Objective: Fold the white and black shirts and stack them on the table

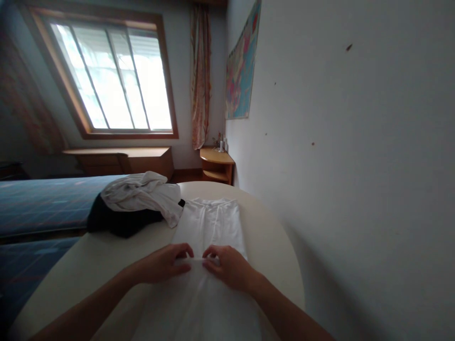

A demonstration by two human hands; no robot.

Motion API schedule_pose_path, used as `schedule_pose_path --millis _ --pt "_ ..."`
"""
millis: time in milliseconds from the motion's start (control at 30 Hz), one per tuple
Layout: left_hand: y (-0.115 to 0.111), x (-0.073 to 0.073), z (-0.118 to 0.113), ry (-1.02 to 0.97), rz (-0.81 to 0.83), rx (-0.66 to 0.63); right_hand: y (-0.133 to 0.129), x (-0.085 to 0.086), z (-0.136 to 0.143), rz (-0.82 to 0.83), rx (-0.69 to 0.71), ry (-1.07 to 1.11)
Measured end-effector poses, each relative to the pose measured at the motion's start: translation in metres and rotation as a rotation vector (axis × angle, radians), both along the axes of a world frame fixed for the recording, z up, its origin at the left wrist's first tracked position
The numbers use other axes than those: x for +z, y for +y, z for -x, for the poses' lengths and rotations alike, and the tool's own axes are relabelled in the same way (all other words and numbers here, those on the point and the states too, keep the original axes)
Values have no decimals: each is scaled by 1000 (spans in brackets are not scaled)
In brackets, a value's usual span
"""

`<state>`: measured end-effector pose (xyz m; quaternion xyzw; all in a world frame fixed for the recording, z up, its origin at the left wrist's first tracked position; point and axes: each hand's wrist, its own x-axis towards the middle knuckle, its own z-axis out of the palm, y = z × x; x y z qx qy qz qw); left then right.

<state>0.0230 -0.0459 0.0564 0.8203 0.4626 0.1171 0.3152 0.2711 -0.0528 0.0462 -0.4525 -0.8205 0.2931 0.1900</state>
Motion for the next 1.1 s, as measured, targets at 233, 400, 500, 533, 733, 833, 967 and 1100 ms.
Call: schedule_pose_path --millis 233,400,500,533,733,833,967,1100 --pt "6 9 34 120 102 -18 0 6 -31 -30 -43 -249" --pt "7 5 43 80 56 -8 -3 10 -45 -20 24 -235" --pt "10 6 42 39 16 5 1 7 -47 -35 22 -228" --pt "12 6 41 25 4 9 4 6 -47 -48 22 -222" --pt "48 19 37 -20 -143 50 41 20 -48 -129 -7 -191" --pt "76 27 32 -30 -225 65 69 32 -51 -188 -33 -196" --pt "117 30 24 -46 -305 131 111 46 -55 -261 -43 -190" --pt "153 33 18 -64 -357 181 147 55 -59 -295 -34 -225"
